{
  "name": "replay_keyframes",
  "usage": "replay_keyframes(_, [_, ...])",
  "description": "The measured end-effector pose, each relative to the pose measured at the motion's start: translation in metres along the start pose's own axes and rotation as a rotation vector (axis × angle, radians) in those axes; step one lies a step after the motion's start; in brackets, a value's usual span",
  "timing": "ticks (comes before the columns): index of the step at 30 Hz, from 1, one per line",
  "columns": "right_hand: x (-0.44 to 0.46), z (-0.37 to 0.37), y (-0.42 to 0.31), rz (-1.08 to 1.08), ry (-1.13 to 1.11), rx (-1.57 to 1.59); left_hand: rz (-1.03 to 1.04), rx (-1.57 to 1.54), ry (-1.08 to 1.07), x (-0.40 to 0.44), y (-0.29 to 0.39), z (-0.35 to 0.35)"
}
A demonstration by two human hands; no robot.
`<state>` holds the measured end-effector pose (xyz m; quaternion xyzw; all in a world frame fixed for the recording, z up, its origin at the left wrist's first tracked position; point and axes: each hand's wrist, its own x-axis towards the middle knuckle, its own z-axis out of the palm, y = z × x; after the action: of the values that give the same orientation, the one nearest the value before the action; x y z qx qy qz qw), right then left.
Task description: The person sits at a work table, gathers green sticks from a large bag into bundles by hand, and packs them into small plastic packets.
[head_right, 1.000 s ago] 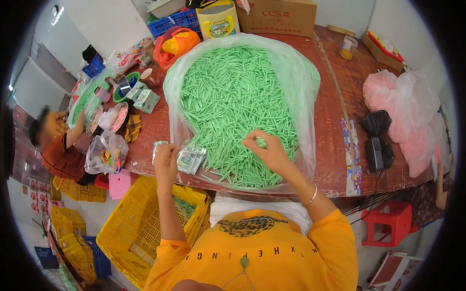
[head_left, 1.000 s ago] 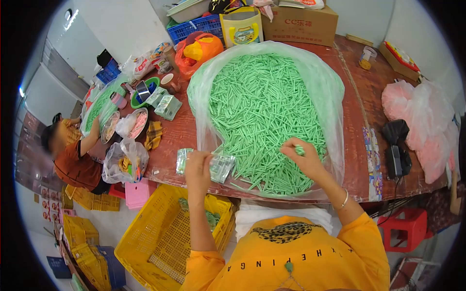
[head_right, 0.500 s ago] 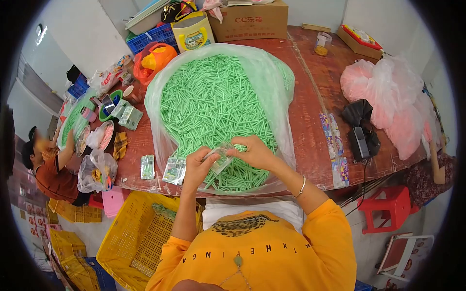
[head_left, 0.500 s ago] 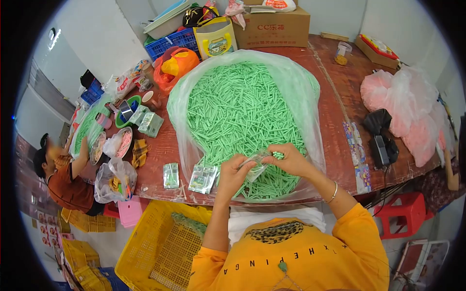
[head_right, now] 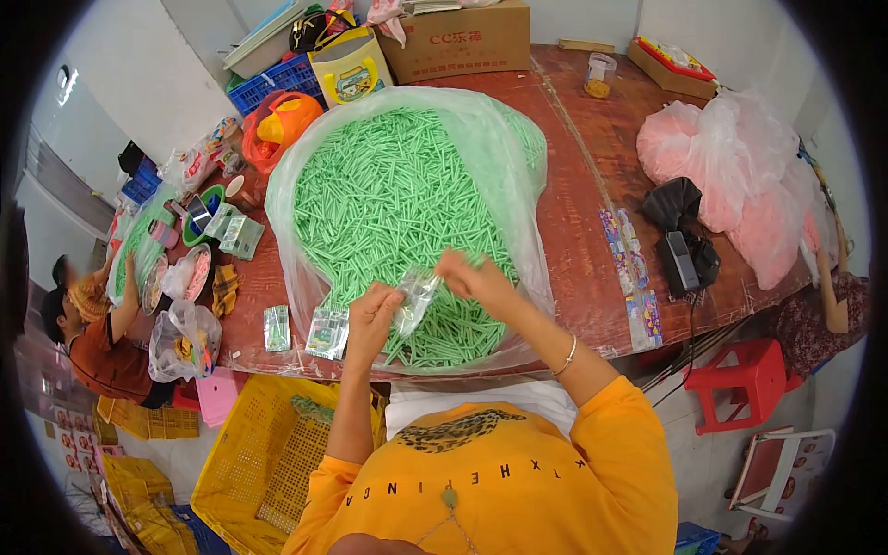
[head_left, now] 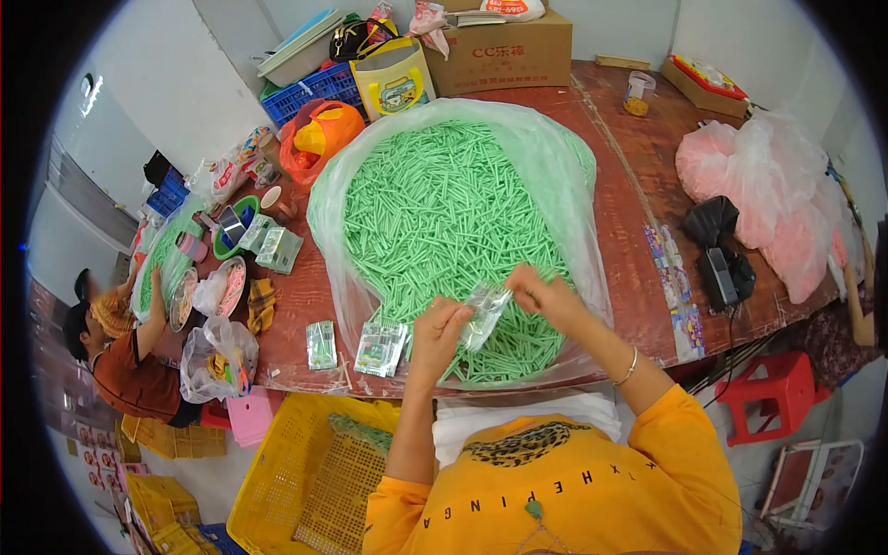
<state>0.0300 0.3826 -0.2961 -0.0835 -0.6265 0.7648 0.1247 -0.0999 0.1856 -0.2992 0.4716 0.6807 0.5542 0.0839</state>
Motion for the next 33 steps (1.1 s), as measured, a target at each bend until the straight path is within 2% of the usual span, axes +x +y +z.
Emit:
replay_keyframes(1, [0.002,-0.005,-0.004,-0.085,-0.036,0.187,0.018,-0.014,-0.023,0.001,0.0,-0.001])
replay_keyframes(2, [0.005,-0.006,-0.008,-0.084,-0.034,0.186,0.023,-0.06,-0.053,0.0,0.002,-0.001])
replay_keyframes(4, [0.007,0.011,-0.031,-0.221,-0.064,0.516,0.047,-0.07,-0.08,-0.001,-0.001,0.002])
replay_keyframes(6, [0.008,0.022,-0.036,-0.24,-0.113,0.577,0.065,-0.096,-0.111,-0.003,-0.005,0.006])
replay_keyframes(8, [0.008,0.033,-0.041,-0.149,-0.09,0.681,0.09,-0.073,-0.096,-0.003,-0.006,0.01])
replay_keyframes(13, [0.014,0.045,-0.03,-0.121,-0.07,0.529,0.078,-0.042,-0.036,-0.008,-0.002,0.015])
replay_keyframes(15, [0.012,0.046,-0.027,-0.091,-0.07,0.498,0.011,-0.053,0.024,-0.009,0.002,0.018])
replay_keyframes(17, [0.008,0.047,-0.03,-0.084,-0.072,0.209,-0.022,-0.097,0.05,-0.013,0.003,0.026])
replay_keyframes(19, [0.01,0.047,-0.024,-0.077,-0.08,0.216,-0.052,-0.143,0.072,-0.015,0.001,0.033])
replay_keyframes(24, [0.005,0.047,-0.03,-0.04,-0.105,0.372,0.006,-0.105,0.225,-0.017,0.001,0.047])
replay_keyframes(26, [0.007,0.042,-0.021,0.027,-0.132,0.094,0.052,-0.122,0.269,-0.014,0.001,0.052])
replay_keyframes(27, [0.006,0.042,-0.023,0.028,-0.13,0.094,0.096,-0.138,0.312,-0.014,0.0,0.053])
replay_keyframes(29, [0.005,0.042,-0.029,-0.029,-0.112,-0.035,0.044,-0.135,0.286,-0.015,-0.001,0.051])
replay_keyframes(33, [0.013,0.03,-0.028,-0.176,-0.037,0.041,-0.052,-0.237,0.269,-0.012,-0.004,0.058])
